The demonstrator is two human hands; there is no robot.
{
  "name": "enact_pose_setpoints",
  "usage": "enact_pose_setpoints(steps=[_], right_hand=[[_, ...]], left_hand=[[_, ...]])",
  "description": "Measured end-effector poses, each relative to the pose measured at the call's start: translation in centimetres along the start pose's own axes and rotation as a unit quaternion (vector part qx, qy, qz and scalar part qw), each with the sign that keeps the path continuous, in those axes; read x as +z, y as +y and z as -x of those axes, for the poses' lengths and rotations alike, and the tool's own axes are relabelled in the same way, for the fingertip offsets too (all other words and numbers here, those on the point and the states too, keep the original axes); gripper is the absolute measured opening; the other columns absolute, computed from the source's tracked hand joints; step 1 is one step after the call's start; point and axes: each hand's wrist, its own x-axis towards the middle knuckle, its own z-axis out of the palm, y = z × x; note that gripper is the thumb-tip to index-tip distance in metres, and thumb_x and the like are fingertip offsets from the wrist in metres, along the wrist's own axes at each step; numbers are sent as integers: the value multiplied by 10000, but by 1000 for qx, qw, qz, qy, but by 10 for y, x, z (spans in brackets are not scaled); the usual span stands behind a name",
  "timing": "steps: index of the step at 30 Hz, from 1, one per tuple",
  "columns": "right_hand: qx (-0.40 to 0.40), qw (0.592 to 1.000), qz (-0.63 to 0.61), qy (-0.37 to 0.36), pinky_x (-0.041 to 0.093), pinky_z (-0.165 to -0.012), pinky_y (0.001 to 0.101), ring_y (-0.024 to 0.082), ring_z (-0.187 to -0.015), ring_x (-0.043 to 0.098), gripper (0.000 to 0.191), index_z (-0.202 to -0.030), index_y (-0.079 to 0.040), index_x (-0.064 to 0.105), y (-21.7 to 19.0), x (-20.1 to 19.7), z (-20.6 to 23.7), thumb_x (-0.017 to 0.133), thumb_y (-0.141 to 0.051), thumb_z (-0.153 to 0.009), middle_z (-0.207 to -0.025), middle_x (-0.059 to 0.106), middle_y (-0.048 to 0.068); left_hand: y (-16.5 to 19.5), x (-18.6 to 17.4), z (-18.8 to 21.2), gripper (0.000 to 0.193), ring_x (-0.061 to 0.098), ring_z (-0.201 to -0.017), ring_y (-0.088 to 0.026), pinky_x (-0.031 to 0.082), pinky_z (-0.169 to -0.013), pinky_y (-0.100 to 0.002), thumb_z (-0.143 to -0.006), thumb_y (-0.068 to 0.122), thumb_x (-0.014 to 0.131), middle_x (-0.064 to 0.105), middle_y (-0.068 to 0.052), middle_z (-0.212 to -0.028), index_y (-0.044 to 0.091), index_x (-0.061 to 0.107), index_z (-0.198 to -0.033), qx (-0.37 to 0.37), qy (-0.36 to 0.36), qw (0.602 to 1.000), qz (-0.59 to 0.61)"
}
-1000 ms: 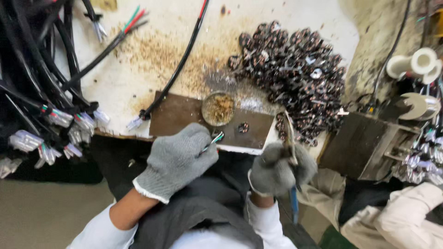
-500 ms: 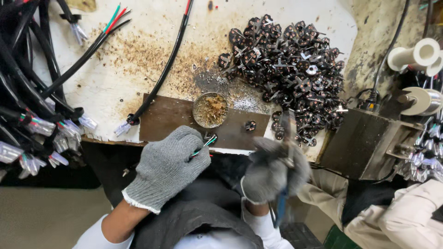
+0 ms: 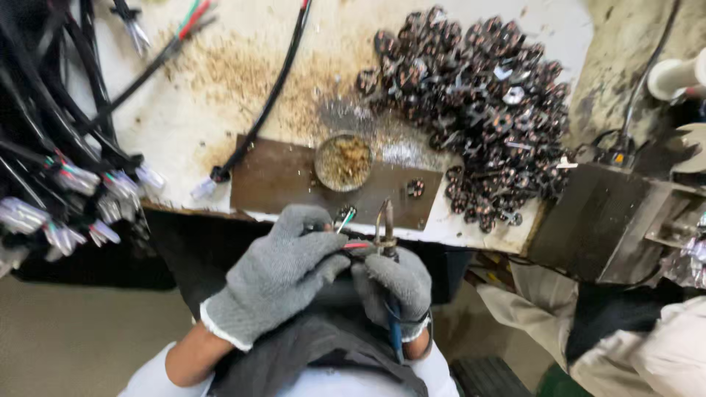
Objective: The person, wearing gloves at a cluttered factory workbench, solders colored wires onto small metal terminal components. They hold a wire against a component in one hand, apply a soldering iron with the other, dip parts into a container of flux, and place finished assemblies on the table, repeating the cycle for many parts.
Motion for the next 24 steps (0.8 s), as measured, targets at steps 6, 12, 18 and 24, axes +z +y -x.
enact_pose_setpoints(steps=[6,12,18,24], right_hand=[[180,946,-232,139,626,-792,337,222,-911,707,375,-1285,-50,511,-13,1,13,737,-142,-999,-1083,701,183],[184,977,-92,-60,621,-881,382,254,-956,773,266,-1197,-99,638,-14,-6,11,734,-23,-961,-1038,764,143],[108,981,-155,-38,614,-890,360,237,-1005,767,334,-1280,-117,560,-16,-9,7,725,-19,-1007,-1070,750,103],[150,966,-207,-44,573,-906,384,287,-990,702,347,-1229,-69,541,-16,-4,8,766,-87,-965,-1091,703,153]], left_hand=[[7,13,5,216,716,-827,-281,574,-683,-358,-884,190,798,654,-130,-1099,58,716,-1034,-25,-7,999,28],[13,11,6,170,708,-905,-246,578,-769,-322,-836,128,811,643,-115,-1056,42,712,-944,-29,9,992,124],[12,12,9,161,701,-902,-235,569,-763,-312,-806,101,814,633,-120,-1046,31,723,-920,-54,1,989,134],[7,13,9,173,691,-934,-243,565,-793,-322,-813,91,804,625,-123,-1062,24,705,-939,-65,11,988,138]])
